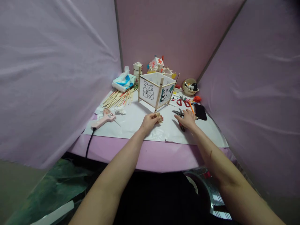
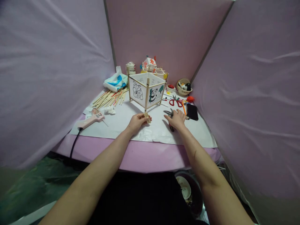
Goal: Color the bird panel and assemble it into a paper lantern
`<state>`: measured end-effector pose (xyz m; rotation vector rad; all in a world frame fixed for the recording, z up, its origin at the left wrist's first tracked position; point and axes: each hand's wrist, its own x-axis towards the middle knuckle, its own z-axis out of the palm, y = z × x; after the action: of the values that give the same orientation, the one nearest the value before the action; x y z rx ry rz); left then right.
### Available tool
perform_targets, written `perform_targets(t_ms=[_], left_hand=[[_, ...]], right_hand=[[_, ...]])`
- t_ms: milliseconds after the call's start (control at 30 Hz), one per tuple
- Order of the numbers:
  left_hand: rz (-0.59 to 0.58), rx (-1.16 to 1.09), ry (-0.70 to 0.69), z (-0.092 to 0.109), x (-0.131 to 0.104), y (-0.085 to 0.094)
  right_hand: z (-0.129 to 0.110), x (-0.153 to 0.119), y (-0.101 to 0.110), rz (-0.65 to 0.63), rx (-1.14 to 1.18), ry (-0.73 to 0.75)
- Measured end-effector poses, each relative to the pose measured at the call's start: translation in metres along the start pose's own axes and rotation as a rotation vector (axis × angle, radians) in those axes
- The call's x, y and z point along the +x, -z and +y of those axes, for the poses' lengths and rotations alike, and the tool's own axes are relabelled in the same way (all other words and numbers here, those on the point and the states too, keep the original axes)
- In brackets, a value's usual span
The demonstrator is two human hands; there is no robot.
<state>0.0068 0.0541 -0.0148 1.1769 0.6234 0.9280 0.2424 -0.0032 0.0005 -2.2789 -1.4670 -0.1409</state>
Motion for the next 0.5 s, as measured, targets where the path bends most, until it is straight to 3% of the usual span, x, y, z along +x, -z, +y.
perform_targets(t_ms=[67, 200, 333, 500], left_hand=[[-0.012, -0.026, 0.004, 0.001, -0.001, -0.001], [-0.026, -0.010, -0.014, 0.004, -0.003, 0.000], [-0.031, 0.043, -0.033, 0.006, -0.004, 0.001], [-0.048, 0.012, 0.004, 0.003, -0.003, -0.002]], right_hand=[[-0.017, -0.007, 0.003, 0.053, 0.247, 0.106], [-0.061, -0.022, 0.004, -0.033, 0.706, 0.320], [-0.089, -0.033, 0.002, -0.082, 0.852, 0.256], [-0.092, -0.039, 0.001, -0.199, 1.039, 0.095]])
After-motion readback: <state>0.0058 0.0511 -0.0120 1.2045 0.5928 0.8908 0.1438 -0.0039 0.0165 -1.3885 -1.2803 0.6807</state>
